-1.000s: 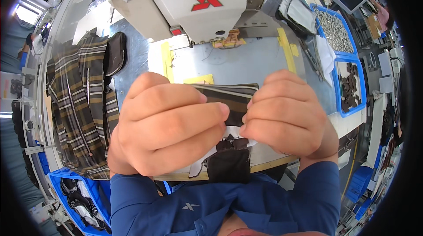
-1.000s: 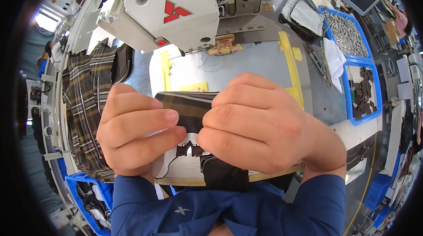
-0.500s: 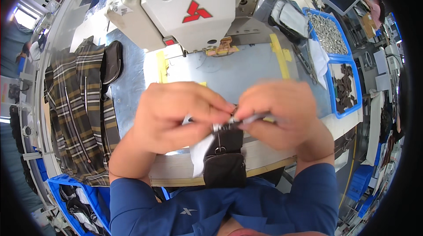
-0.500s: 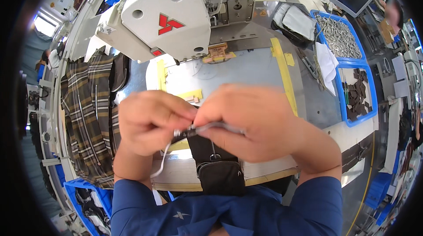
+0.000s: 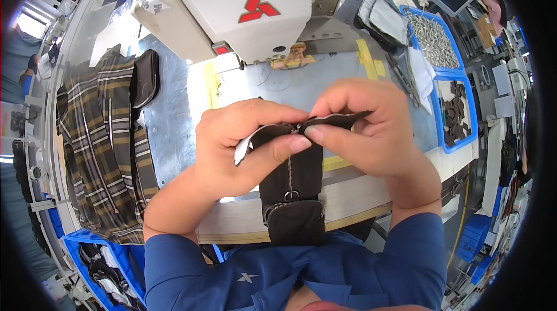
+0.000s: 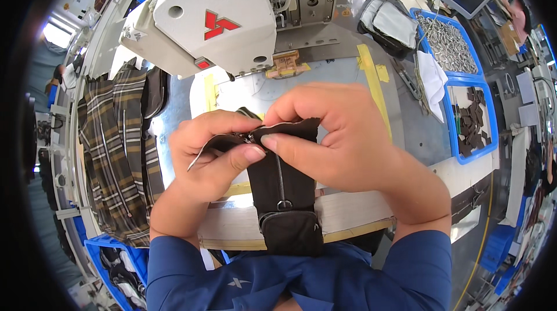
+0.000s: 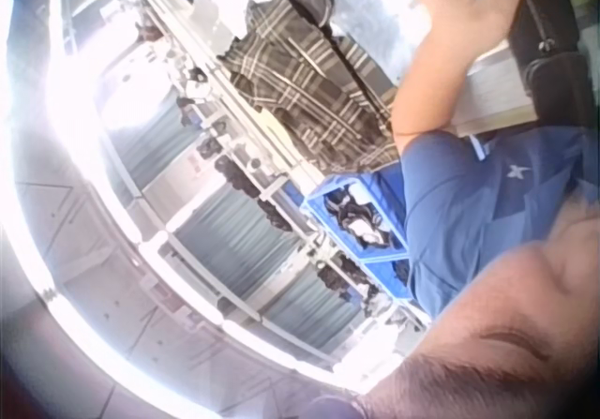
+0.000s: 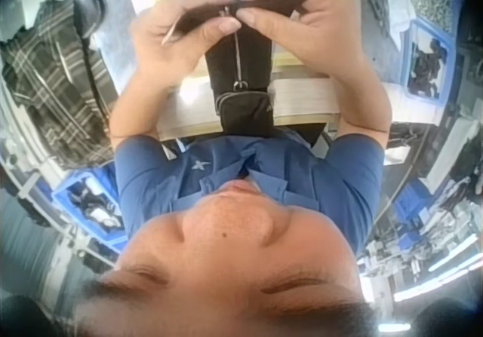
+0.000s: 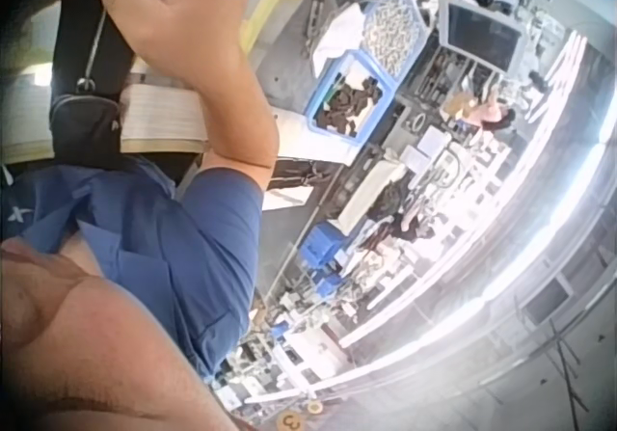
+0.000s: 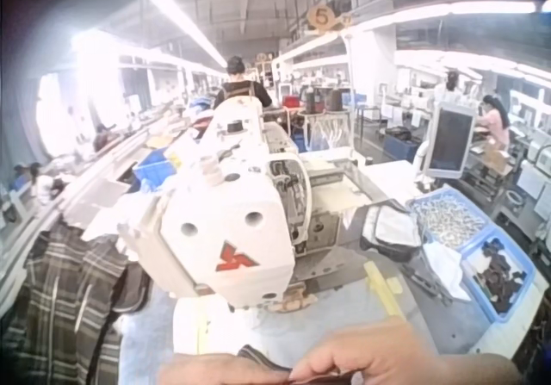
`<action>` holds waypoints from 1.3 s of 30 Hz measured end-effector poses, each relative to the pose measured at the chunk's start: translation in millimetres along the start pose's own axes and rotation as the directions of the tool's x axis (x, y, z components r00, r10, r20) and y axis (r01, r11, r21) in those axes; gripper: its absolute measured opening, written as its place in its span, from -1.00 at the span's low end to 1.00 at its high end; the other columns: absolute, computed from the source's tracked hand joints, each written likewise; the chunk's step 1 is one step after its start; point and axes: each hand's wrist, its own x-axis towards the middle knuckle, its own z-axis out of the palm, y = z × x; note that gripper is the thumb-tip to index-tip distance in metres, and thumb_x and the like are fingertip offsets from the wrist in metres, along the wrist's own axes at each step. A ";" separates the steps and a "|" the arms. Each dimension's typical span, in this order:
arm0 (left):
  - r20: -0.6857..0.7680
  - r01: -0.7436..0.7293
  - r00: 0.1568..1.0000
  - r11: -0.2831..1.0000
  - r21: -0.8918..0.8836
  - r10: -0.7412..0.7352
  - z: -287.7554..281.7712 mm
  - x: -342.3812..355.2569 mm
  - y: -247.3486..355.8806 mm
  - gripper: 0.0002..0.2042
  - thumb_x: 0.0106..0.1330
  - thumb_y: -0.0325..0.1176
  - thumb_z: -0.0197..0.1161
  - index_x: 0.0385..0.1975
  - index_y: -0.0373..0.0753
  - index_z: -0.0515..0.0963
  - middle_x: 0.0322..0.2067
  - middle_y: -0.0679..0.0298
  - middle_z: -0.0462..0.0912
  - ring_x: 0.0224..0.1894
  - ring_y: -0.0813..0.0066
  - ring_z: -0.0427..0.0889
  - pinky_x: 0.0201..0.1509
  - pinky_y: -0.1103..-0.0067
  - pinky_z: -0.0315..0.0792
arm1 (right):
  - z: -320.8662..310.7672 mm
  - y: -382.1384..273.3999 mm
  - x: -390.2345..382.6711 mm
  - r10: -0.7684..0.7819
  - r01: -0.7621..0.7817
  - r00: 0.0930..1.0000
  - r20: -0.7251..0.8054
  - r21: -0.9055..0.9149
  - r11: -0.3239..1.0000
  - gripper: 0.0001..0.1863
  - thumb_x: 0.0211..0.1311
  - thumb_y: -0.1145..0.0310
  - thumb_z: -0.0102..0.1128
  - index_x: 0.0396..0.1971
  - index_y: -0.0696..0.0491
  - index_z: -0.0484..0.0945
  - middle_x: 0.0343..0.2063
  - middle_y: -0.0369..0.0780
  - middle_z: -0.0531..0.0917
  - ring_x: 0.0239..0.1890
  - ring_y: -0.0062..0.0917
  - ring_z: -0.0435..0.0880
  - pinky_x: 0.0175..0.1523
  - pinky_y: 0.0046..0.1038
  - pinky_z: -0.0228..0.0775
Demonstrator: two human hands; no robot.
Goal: The person sews zippers onto plaid fabric pouches using an industrial sewing machine. They align the zipper with the fabric edge, guide the material under the needle, and stitch the seam. The person handles multiple pouches sequentially, flipping them to sew different sides and inspecting the work.
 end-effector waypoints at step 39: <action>-0.036 0.343 0.939 0.939 0.038 -0.342 20.7 -7.2 -10.3 -0.88 0.42 -0.39 0.50 -0.18 -0.29 0.79 -0.46 0.29 0.74 -0.44 0.61 0.61 -0.34 0.57 0.48 | -1.9 2.8 7.7 0.064 -0.034 0.994 0.090 -0.305 0.952 -0.90 0.27 0.48 0.44 -0.27 0.12 0.68 -0.42 -0.27 0.67 -0.39 -0.52 0.60 -0.27 -0.44 0.42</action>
